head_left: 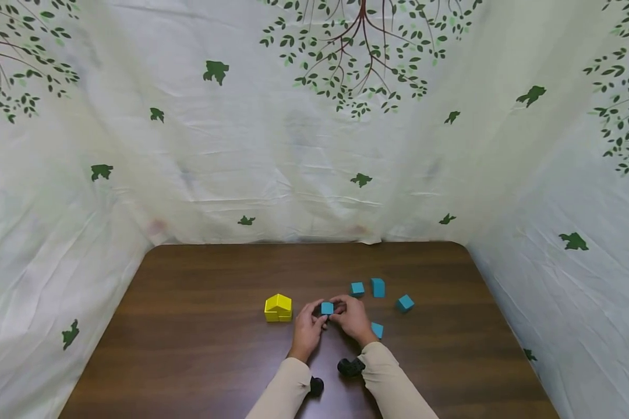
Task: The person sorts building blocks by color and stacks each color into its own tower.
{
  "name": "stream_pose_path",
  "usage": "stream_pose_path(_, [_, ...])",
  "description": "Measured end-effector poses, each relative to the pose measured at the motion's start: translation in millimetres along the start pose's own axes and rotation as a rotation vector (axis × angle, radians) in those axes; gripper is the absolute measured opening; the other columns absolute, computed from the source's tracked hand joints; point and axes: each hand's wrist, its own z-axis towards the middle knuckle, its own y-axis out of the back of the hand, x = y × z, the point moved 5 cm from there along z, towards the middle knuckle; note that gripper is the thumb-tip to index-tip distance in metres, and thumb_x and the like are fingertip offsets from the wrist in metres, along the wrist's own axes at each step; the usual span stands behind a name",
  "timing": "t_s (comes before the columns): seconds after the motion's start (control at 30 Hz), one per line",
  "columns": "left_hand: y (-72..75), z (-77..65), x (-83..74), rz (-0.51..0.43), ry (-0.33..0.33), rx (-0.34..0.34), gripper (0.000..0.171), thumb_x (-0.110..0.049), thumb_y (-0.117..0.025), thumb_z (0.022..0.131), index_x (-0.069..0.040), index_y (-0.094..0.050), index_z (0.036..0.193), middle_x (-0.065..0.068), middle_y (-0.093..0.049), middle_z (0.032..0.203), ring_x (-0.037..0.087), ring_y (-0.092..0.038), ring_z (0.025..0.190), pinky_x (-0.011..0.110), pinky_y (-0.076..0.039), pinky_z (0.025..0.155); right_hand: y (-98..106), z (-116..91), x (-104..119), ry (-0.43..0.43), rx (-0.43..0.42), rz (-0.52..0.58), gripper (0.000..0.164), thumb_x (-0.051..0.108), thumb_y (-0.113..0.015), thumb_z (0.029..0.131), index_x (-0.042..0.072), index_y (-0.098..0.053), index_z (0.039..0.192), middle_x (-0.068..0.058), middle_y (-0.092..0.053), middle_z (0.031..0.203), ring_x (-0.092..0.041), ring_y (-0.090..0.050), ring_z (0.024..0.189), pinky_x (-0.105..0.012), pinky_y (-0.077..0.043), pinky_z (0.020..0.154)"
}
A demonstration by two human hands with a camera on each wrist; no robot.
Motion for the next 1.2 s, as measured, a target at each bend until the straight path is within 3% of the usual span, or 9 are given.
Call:
stream_pose_path(0.13, [-0.5,-2.2,0.9,-0.009,0.030,-0.008,0.039,0.010,-0.063,0.087,0.007,-0.056,0.125,0.020,-0.058,0.100,0.019,-0.064,0.061,0.021,-0.052,0.057,-6,-1,-3,-0.011,-0.012,0.008,0.030,-0.008,-0.074,0.077,-0.001,-0.068,0.106,-0.012,-0.068,0.084,-0.020,-0.065,0.073,-0.029,-0.053,0.060])
stream_pose_path(0.33, [0.4,-4.7,4.1,-0.028,0.089,-0.022,0.041,0.012,-0.061,0.087,0.009,-0.052,0.128,0.025,-0.055,0.109,0.019,-0.063,0.063,0.023,-0.053,0.059,-13,-2,-4,0.001,-0.034,0.042,0.030,-0.009,-0.074,0.077,-0.001,-0.068,0.106,-0.013,-0.067,0.091,-0.019,-0.065,0.074,-0.027,-0.054,0.062])
stream_pose_path(0.53, [2.6,-5.7,9.2,0.007,0.128,-0.035,0.042,0.009,-0.061,0.088,0.008,-0.052,0.130,0.017,-0.056,0.100,0.016,-0.061,0.065,0.019,-0.051,0.060,-17,-1,-9,-0.014,-0.022,0.077,0.030,-0.004,-0.075,0.079,0.001,-0.068,0.109,-0.012,-0.066,0.094,-0.017,-0.063,0.076,-0.026,-0.053,0.066])
stream_pose_path(0.83, [3.5,-5.1,10.2,0.018,0.127,-0.036,0.041,0.007,-0.062,0.089,0.007,-0.053,0.129,0.015,-0.057,0.097,0.015,-0.060,0.066,0.019,-0.051,0.060,-20,0,-18,-0.070,0.009,0.152,0.032,-0.001,-0.075,0.081,-0.002,-0.067,0.112,-0.008,-0.066,0.088,-0.016,-0.061,0.076,-0.025,-0.052,0.068])
stream_pose_path(1.2, [7.3,-4.7,8.0,0.037,0.081,-0.031,0.041,0.007,-0.063,0.088,0.006,-0.054,0.129,0.013,-0.057,0.092,0.015,-0.059,0.065,0.020,-0.050,0.061,-23,0,-19,-0.035,0.021,0.178,0.036,-0.003,-0.074,0.080,-0.004,-0.065,0.115,-0.012,-0.066,0.090,-0.019,-0.061,0.080,-0.025,-0.051,0.069])
